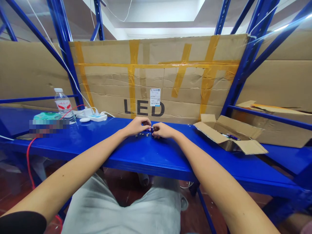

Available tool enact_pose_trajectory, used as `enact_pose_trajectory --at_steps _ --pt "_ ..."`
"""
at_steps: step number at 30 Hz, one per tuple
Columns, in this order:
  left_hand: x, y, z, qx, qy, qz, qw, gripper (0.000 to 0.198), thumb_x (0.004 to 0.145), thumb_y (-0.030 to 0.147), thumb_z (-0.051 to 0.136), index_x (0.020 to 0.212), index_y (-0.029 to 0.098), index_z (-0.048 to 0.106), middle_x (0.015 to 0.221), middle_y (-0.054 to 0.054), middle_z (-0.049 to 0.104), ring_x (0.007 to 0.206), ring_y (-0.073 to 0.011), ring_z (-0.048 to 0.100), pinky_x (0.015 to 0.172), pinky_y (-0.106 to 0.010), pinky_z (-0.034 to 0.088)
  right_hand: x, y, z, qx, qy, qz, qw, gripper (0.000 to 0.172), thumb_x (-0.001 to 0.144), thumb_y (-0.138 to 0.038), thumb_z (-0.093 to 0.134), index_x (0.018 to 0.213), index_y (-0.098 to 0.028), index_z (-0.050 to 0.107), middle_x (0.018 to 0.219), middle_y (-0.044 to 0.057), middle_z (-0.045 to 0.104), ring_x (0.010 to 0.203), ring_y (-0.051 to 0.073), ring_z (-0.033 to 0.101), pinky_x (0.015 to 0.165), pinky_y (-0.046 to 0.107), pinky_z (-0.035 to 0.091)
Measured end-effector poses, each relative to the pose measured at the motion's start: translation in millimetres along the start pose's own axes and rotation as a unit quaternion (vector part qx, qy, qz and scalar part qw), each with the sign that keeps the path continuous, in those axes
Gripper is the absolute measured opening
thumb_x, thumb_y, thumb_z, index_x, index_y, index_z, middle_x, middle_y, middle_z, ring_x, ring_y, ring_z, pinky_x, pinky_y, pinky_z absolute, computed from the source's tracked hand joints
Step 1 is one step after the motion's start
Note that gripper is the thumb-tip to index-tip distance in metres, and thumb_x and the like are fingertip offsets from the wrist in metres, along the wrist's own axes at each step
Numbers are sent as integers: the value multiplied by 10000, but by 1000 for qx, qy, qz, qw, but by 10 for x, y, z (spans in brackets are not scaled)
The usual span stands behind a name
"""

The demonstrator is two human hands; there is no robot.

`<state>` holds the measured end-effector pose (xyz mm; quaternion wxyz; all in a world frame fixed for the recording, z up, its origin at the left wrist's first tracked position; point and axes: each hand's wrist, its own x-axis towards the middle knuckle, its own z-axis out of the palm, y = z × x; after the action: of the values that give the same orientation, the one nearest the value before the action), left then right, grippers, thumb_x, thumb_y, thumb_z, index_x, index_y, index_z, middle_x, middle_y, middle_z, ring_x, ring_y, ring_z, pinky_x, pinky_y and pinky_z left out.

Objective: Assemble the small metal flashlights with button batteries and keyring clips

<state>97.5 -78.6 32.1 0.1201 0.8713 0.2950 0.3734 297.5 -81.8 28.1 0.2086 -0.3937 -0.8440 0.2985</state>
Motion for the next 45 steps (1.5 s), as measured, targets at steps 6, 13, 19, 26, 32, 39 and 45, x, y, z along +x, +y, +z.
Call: enact_pose_trajectory --at_steps 6,13,19,26,32,39,45 --pt "6 12 53 6 15 23 1000 46 787 149 645 810 139 684 791 -24 691 737 -128 597 690 -245 443 9 25 2 12 -8 -14 1000 150 700 -185 598 844 -181 554 684 1 657 599 135 603 542 233 458" --pt "-3 56 24 37 -30 53 997 62 768 179 676 794 155 727 797 -30 681 751 -137 601 711 -253 443 19 69 -6 7 -17 -29 999 199 698 -200 570 894 -177 553 647 -21 621 556 130 575 505 230 418" --pt "-27 -53 -179 71 -74 -27 994 153 767 180 609 844 157 740 795 -31 718 742 -146 627 691 -245 450 -16 17 -46 -38 -49 -28 998 225 615 -144 550 833 -177 596 630 -47 574 565 111 542 544 226 410" --pt "-86 -275 -274 147 -233 -128 953 293 706 301 705 981 221 763 955 -48 744 815 -185 660 669 -242 457 -30 3 -50 -34 -75 -26 996 260 607 -148 540 853 -179 618 669 -42 581 576 110 544 544 228 410" --pt "-35 -198 -190 169 -249 -112 947 231 723 167 683 934 190 773 860 -36 747 776 -162 650 696 -234 449 -14 41 -58 -44 -68 -19 997 218 628 -176 569 844 -187 598 646 -42 589 570 119 556 539 230 406" --pt "-35 -234 -158 155 -246 -118 950 173 705 115 668 860 159 730 811 -25 720 745 -143 619 666 -218 430 -26 10 -53 -52 -64 -18 996 191 649 -196 600 840 -186 590 627 -45 578 564 119 558 549 233 412" --pt "-69 -333 -155 91 -228 -130 961 98 687 156 657 780 173 684 676 3 654 605 -129 557 572 -221 404 -36 1 -51 -47 -66 -11 997 191 653 -188 596 843 -188 583 644 -43 579 565 119 563 534 229 408"
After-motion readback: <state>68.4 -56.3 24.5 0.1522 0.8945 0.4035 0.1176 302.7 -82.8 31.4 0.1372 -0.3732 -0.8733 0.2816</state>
